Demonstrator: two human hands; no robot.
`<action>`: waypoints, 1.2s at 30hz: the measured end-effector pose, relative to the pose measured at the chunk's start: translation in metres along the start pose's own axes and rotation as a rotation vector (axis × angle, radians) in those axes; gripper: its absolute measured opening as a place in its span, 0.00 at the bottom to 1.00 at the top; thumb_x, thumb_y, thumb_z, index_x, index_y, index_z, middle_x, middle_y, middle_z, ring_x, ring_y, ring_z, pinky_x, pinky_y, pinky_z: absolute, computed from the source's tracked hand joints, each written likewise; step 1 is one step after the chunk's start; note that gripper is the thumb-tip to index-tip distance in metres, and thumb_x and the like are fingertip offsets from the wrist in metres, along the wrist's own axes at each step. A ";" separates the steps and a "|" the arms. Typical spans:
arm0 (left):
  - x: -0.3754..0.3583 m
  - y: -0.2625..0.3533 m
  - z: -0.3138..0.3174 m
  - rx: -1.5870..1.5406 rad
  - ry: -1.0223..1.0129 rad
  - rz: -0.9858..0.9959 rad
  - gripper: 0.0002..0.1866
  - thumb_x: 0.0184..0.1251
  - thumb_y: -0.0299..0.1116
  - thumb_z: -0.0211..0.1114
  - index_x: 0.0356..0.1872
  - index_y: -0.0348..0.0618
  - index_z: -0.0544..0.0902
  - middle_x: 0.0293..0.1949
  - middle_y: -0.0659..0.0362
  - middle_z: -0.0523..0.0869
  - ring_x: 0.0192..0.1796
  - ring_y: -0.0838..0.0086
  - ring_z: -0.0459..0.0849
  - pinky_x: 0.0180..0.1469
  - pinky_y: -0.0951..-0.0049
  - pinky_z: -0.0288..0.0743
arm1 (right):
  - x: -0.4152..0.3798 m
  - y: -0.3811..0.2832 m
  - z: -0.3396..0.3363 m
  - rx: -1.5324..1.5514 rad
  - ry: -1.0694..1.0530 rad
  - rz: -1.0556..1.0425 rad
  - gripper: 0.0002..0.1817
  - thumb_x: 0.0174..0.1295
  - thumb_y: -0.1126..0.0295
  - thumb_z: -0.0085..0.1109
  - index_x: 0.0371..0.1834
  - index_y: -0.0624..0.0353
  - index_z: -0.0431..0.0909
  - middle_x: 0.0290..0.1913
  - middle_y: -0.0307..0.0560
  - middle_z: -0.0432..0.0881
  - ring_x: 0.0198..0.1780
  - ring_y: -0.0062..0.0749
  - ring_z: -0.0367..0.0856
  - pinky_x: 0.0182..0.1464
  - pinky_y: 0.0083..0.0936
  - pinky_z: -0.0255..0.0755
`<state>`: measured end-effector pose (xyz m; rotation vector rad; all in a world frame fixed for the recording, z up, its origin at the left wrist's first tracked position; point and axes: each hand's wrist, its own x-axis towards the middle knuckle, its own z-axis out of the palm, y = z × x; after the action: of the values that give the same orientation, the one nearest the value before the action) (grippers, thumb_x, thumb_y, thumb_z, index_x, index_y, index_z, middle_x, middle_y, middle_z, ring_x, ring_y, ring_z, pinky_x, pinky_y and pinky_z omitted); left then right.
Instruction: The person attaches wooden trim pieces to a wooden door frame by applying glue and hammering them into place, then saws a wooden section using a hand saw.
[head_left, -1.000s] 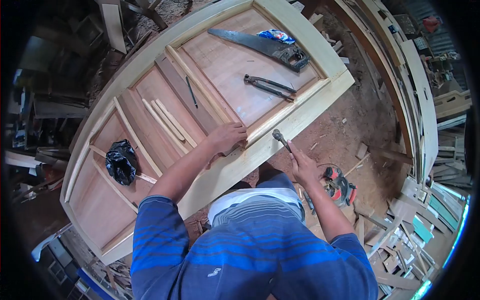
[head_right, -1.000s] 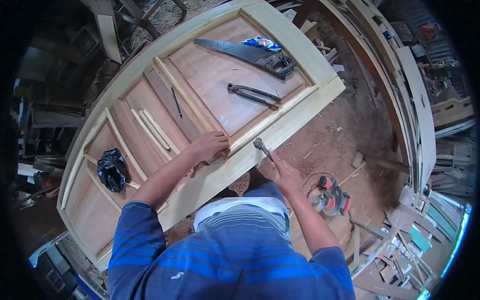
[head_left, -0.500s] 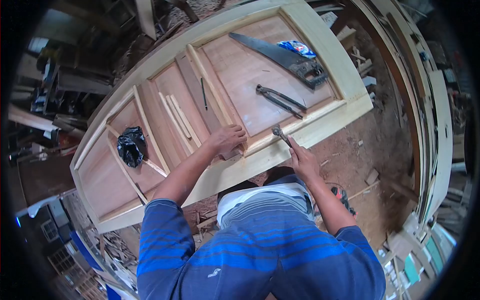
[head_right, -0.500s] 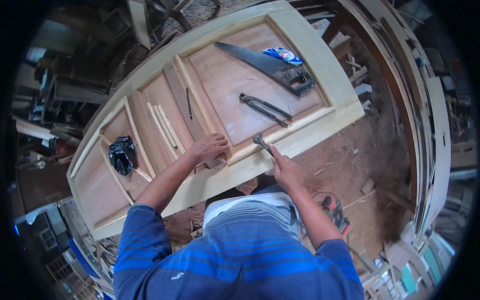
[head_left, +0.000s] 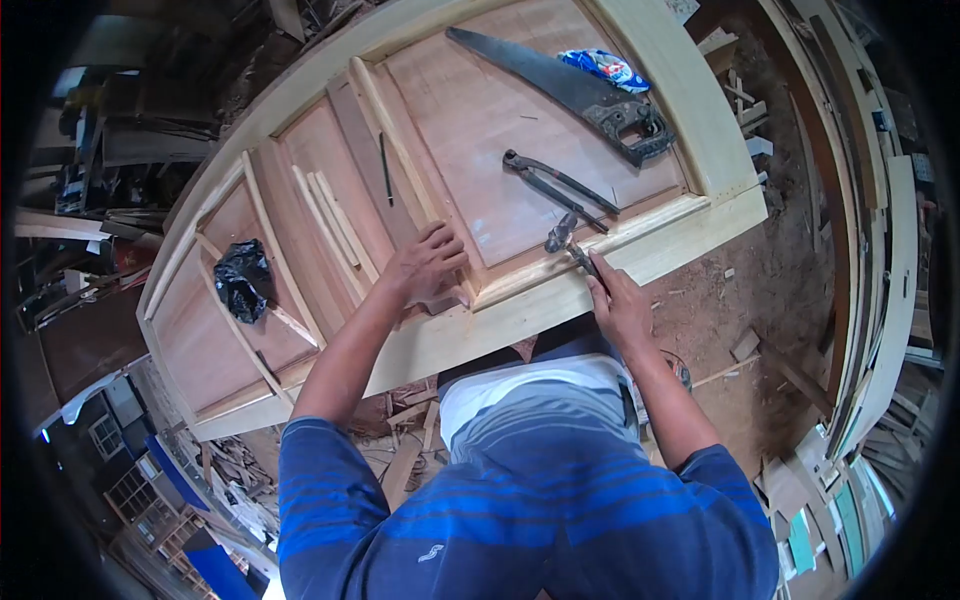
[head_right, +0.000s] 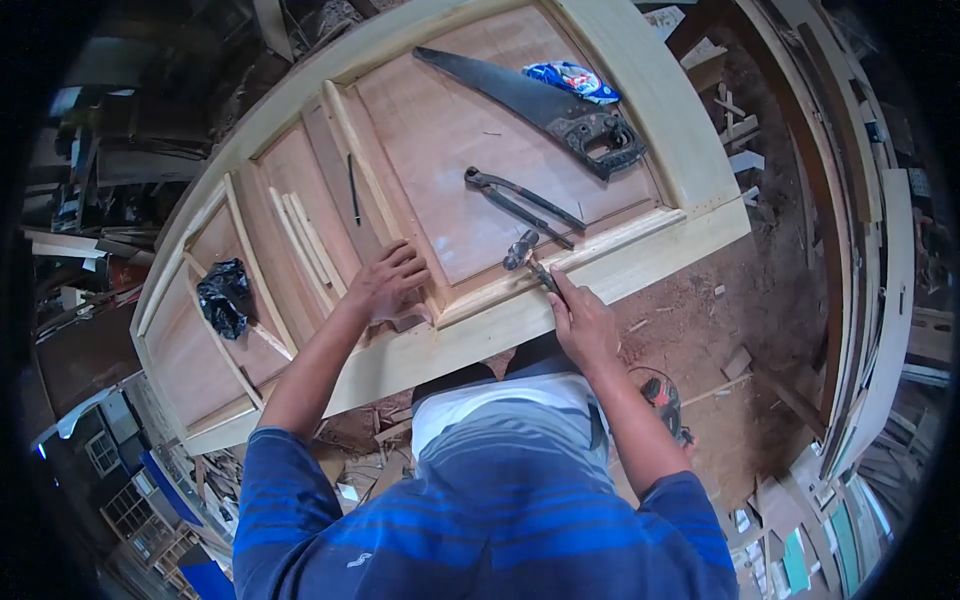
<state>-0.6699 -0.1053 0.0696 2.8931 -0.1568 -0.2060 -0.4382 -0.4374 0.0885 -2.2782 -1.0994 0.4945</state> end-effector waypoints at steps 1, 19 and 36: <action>-0.002 -0.002 0.005 -0.022 0.024 -0.022 0.38 0.53 0.66 0.81 0.56 0.47 0.87 0.63 0.56 0.88 0.71 0.57 0.82 0.85 0.50 0.68 | 0.005 0.001 0.003 0.016 0.034 -0.003 0.27 0.78 0.64 0.68 0.79 0.42 0.81 0.39 0.51 0.88 0.40 0.51 0.89 0.43 0.47 0.82; 0.000 0.000 0.010 -0.253 -0.037 0.146 0.27 0.61 0.62 0.79 0.47 0.51 0.86 0.54 0.60 0.87 0.68 0.57 0.82 0.82 0.46 0.68 | 0.013 -0.025 0.027 0.086 0.146 0.204 0.26 0.74 0.69 0.72 0.76 0.50 0.84 0.46 0.51 0.91 0.46 0.48 0.91 0.50 0.42 0.84; -0.076 0.038 0.013 -0.273 0.204 -0.380 0.31 0.66 0.44 0.79 0.69 0.46 0.84 0.76 0.50 0.81 0.82 0.52 0.73 0.84 0.47 0.65 | -0.012 -0.087 0.054 -0.062 0.057 0.376 0.34 0.72 0.68 0.69 0.82 0.59 0.74 0.57 0.67 0.87 0.60 0.67 0.87 0.64 0.55 0.79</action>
<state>-0.7497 -0.1358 0.0757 2.6222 0.4252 0.0061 -0.5262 -0.3854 0.1011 -2.5482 -0.6659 0.5415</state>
